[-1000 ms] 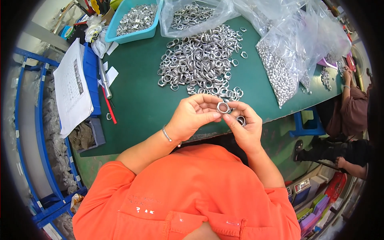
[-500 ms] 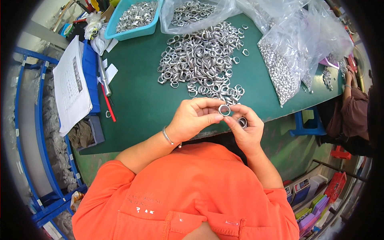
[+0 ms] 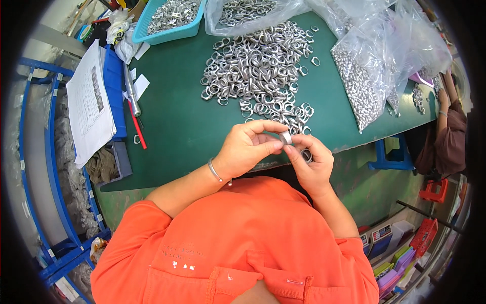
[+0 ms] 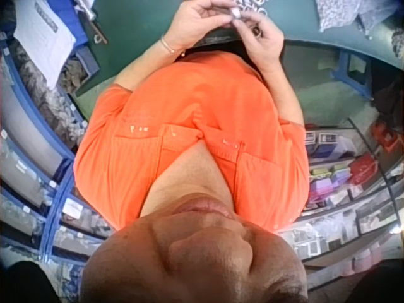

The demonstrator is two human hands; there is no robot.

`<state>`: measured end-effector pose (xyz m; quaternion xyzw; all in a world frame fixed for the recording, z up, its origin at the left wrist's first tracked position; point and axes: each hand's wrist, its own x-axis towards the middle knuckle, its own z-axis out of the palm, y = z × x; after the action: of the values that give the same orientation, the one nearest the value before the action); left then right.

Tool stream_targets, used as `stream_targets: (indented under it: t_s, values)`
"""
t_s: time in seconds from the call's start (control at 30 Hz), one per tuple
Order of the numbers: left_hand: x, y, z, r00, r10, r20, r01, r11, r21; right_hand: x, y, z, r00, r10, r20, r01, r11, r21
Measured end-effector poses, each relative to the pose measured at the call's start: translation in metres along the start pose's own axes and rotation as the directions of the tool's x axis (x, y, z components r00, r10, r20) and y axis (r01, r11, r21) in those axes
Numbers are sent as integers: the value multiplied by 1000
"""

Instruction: The person removes metal rings from plastic bags, spreads them on a table, and handles them by hand. They then receive and handle several circular metal components with central holes.

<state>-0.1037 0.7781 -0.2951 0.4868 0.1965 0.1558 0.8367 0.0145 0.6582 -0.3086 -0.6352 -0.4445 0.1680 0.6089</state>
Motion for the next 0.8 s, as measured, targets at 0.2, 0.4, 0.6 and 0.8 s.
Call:
stream_targets:
  t_s: [0.2, 0.4, 0.6, 0.8]
  values:
    - [1, -4, -1, 997, -73, -29, 72, 997, -35, -1, 0, 0, 976, -203, 76, 214, 962, -172]
    - [1, -2, -1, 995, -96, -29, 88, 974, -208, -7, 1, 1, 997, 69, -23, -70, 997, -44]
    - [0, -3, -1, 998, -71, -4, 69, 982, -173, -6, 2, 0, 1000, 27, -14, -28, 997, -79]
    - [0, -3, -1, 997, -77, -9, 75, 983, -167, -7, 4, 0, 999, 30, -12, -31, 998, -61]
